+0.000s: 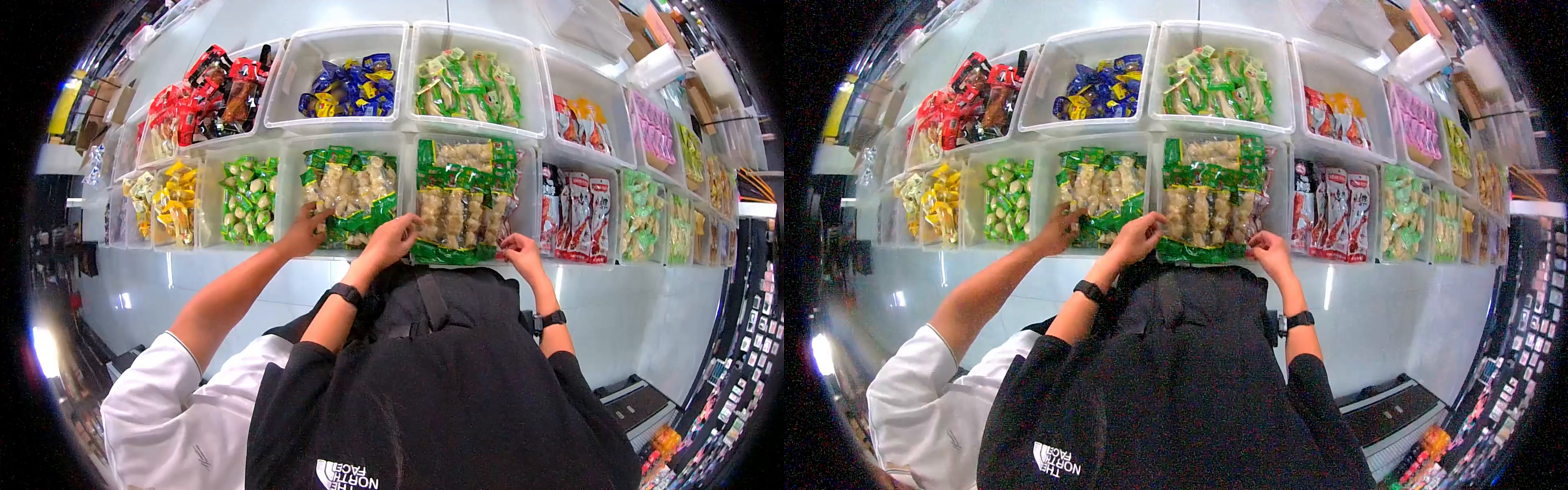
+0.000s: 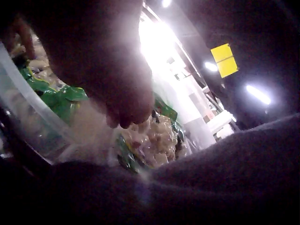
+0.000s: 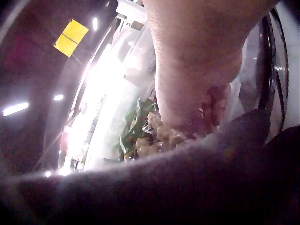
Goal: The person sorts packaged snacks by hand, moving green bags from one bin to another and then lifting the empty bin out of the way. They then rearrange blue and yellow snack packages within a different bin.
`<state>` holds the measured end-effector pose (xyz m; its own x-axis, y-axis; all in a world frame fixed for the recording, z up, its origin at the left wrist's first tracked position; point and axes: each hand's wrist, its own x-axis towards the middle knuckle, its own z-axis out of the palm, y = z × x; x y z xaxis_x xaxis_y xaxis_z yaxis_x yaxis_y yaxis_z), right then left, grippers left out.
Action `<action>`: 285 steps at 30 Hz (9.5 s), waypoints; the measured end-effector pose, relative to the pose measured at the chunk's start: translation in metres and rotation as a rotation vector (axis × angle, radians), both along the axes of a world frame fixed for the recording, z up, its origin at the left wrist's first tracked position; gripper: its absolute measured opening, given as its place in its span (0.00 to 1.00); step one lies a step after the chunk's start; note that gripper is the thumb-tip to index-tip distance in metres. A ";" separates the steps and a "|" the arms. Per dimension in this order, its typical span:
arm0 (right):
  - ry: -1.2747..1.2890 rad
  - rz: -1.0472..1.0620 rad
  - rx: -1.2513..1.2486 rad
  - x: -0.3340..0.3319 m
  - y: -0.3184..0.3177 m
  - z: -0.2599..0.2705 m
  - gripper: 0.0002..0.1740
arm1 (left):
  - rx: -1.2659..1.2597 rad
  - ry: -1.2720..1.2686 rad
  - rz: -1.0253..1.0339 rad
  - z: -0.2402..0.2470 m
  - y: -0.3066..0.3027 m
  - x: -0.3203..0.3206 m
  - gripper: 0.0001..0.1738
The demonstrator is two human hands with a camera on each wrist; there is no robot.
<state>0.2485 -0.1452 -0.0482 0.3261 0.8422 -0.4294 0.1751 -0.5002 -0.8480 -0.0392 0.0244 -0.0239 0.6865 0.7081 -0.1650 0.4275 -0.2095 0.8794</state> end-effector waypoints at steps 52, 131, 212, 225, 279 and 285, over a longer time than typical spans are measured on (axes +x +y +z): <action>-0.003 0.446 0.193 -0.092 0.109 0.079 0.13 | 0.375 0.391 0.428 -0.001 0.052 -0.023 0.09; 1.050 -0.529 0.345 -0.048 0.040 0.090 0.09 | 0.808 0.619 -0.527 0.113 0.136 0.044 0.28; 0.703 -0.770 0.263 -0.002 0.062 0.064 0.10 | -0.333 -0.016 -0.407 0.038 -0.039 0.056 0.11; 0.231 -0.528 0.333 -0.021 0.095 0.017 0.35 | -0.080 0.201 -0.428 -0.004 -0.036 0.070 0.15; 0.547 0.039 0.137 -0.111 0.128 0.079 0.17 | 0.784 0.164 0.203 0.099 0.018 -0.010 0.04; 0.960 -0.059 0.085 -0.120 0.127 0.097 0.18 | 0.994 0.091 -0.271 0.111 -0.012 0.016 0.06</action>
<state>0.1283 -0.0181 0.0484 -0.0890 0.8763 -0.4735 -0.6353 -0.4161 -0.6506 -0.0235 0.0129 0.0871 0.8576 0.3766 0.3503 0.3139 -0.9228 0.2235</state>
